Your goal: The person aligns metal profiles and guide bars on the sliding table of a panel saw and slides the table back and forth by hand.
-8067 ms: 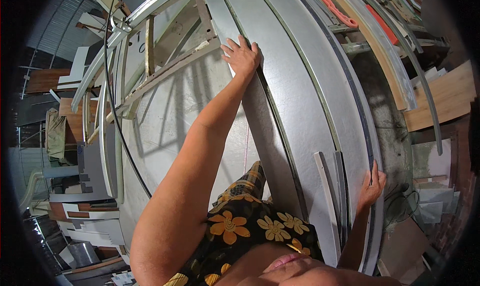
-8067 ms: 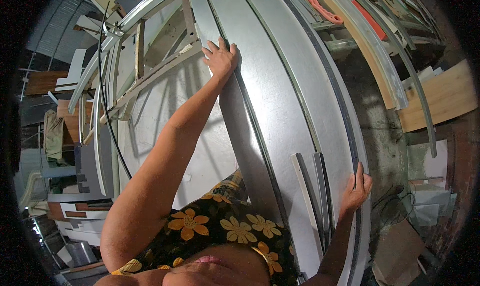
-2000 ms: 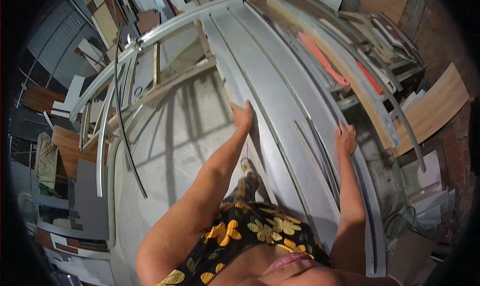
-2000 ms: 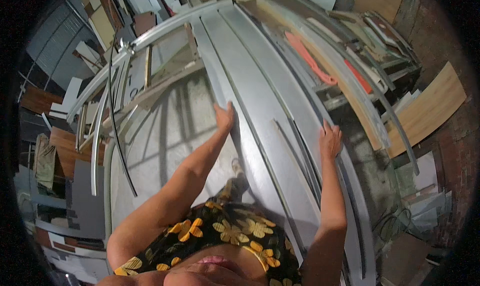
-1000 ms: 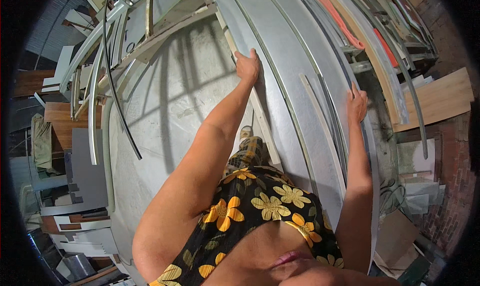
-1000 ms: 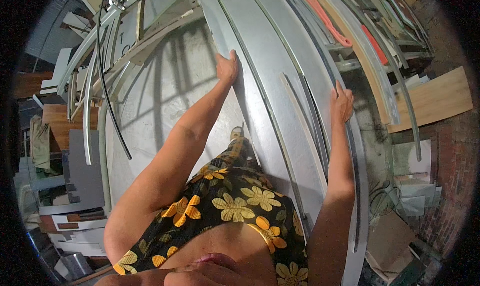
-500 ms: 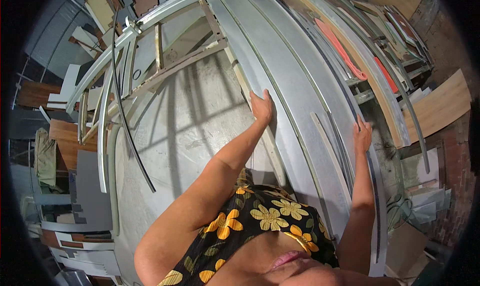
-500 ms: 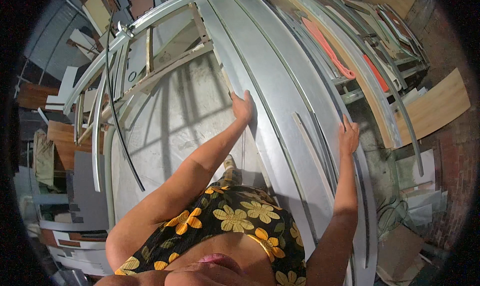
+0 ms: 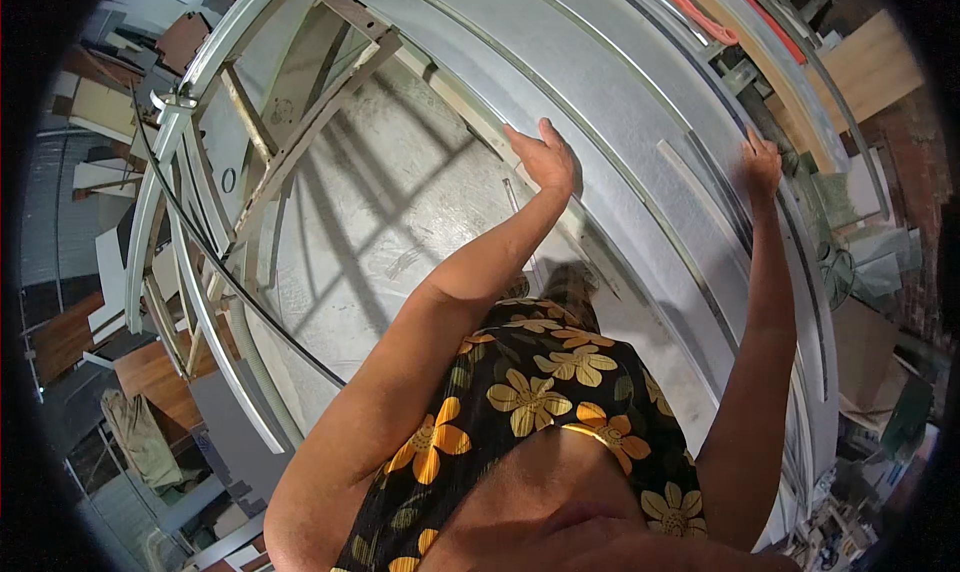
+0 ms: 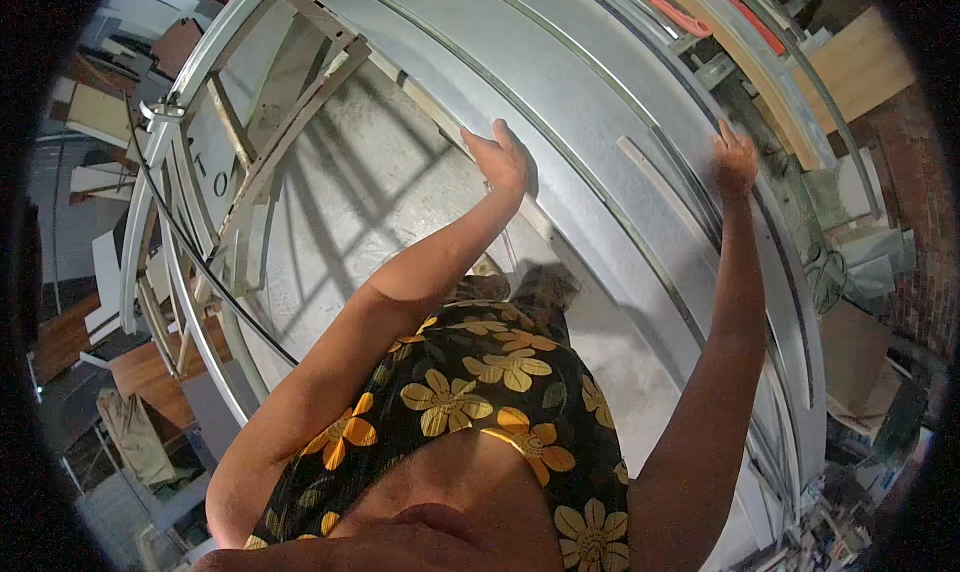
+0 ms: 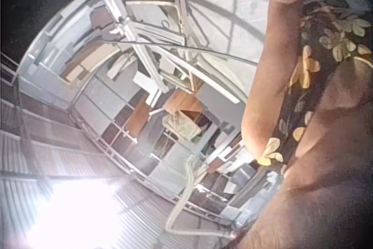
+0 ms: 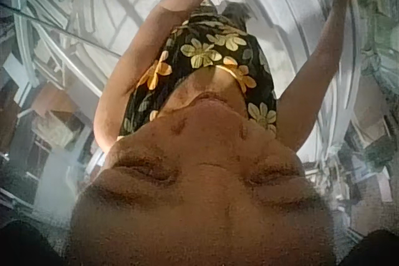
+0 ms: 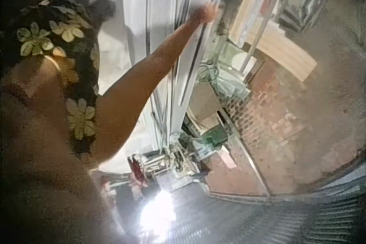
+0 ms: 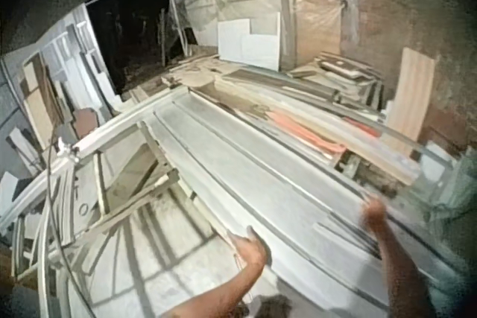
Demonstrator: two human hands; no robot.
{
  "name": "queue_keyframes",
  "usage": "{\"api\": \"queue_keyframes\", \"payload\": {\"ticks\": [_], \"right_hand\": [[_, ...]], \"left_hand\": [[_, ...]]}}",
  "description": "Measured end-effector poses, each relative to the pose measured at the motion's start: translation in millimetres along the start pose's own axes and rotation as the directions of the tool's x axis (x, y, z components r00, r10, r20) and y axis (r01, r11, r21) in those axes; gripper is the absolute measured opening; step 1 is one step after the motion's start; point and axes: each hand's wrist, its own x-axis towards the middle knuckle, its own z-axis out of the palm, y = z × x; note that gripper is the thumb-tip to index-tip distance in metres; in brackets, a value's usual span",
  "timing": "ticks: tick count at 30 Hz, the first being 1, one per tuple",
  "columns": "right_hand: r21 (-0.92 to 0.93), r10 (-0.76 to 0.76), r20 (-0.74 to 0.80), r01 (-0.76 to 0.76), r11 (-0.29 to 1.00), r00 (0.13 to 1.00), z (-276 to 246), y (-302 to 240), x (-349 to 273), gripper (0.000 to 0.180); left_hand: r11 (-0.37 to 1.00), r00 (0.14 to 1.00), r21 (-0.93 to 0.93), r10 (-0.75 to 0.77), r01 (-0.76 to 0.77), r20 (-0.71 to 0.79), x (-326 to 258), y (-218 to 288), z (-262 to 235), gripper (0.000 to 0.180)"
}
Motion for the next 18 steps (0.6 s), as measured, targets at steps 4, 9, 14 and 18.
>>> {"api": "queue_keyframes", "payload": {"ticks": [4, 9, 14, 18], "right_hand": [[0.129, 0.185, -0.010, -0.182, 0.975, 0.983, -1, 3, -1, 0.041], [0.092, 0.197, 0.000, -0.196, 0.976, 0.980, -6, -1, 2, 0.042], [-0.038, 0.031, -0.079, -0.034, 0.999, 0.996, -5, 38, 2, 0.040], [0.061, 0.168, -0.073, -0.164, 0.985, 0.983, -6, 11, 9, 0.041]], "left_hand": [[1.000, 0.998, -0.007, -0.024, 0.025, 0.061, -1, -2, 2, 0.073], [0.999, 0.996, 0.027, 0.019, -0.021, 0.090, -3, -9, 8, 0.074], [0.999, 0.990, -0.033, -0.021, 0.026, 0.142, -10, 2, 24, 0.074], [0.998, 0.986, -0.030, -0.056, 0.062, 0.155, -6, 7, 15, 0.074]]}}
